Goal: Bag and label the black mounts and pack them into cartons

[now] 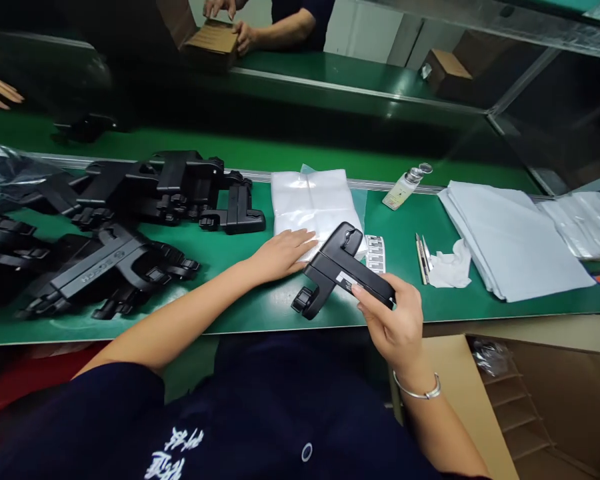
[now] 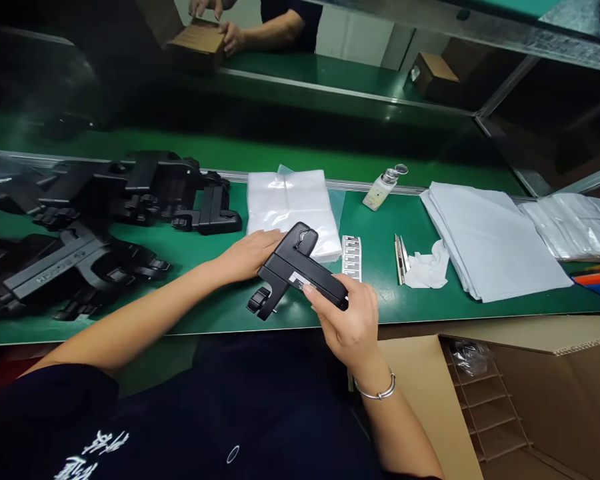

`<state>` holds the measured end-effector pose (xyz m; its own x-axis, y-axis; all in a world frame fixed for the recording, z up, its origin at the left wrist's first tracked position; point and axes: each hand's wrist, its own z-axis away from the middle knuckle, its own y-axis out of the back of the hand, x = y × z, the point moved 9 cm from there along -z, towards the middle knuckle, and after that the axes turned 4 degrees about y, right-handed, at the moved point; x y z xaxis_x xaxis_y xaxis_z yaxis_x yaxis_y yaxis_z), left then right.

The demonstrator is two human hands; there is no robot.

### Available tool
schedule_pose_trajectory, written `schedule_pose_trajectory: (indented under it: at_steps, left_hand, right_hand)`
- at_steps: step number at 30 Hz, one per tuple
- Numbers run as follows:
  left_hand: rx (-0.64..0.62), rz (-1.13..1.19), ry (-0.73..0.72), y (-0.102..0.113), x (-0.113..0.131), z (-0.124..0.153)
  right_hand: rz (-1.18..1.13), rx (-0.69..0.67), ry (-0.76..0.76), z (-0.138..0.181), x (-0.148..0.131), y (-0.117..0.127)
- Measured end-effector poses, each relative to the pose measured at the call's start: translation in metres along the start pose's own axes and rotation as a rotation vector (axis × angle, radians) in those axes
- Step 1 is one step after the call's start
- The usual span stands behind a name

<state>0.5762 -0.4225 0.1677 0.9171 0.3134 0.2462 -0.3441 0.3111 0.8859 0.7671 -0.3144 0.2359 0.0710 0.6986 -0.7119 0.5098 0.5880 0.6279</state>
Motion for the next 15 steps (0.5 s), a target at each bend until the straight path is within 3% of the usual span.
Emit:
schedule_pose_trajectory:
  at_steps: [3, 7, 9, 11, 15]
  left_hand:
    - [0.015, -0.013, 0.024, 0.0, -0.003, 0.001]
    - [0.055, -0.019, 0.062, 0.007, -0.011, 0.003]
    - [0.064, -0.034, 0.052, 0.012, -0.012, 0.005]
    - [0.078, -0.062, 0.051, 0.018, -0.012, 0.007]
    - [0.06, -0.145, -0.051, 0.021, 0.0, 0.013]
  right_hand:
    - [-0.204, 0.061, -0.183, 0.004, 0.023, 0.0]
    - [-0.784, 0.148, -0.603, 0.02, 0.07, -0.026]
    - [-1.045, 0.21, -0.739, 0.025, 0.082, -0.039]
    - [-1.179, 0.26, -0.803, 0.027, 0.088, -0.044]
    - [-1.204, 0.278, -0.818, 0.029, 0.091, -0.04]
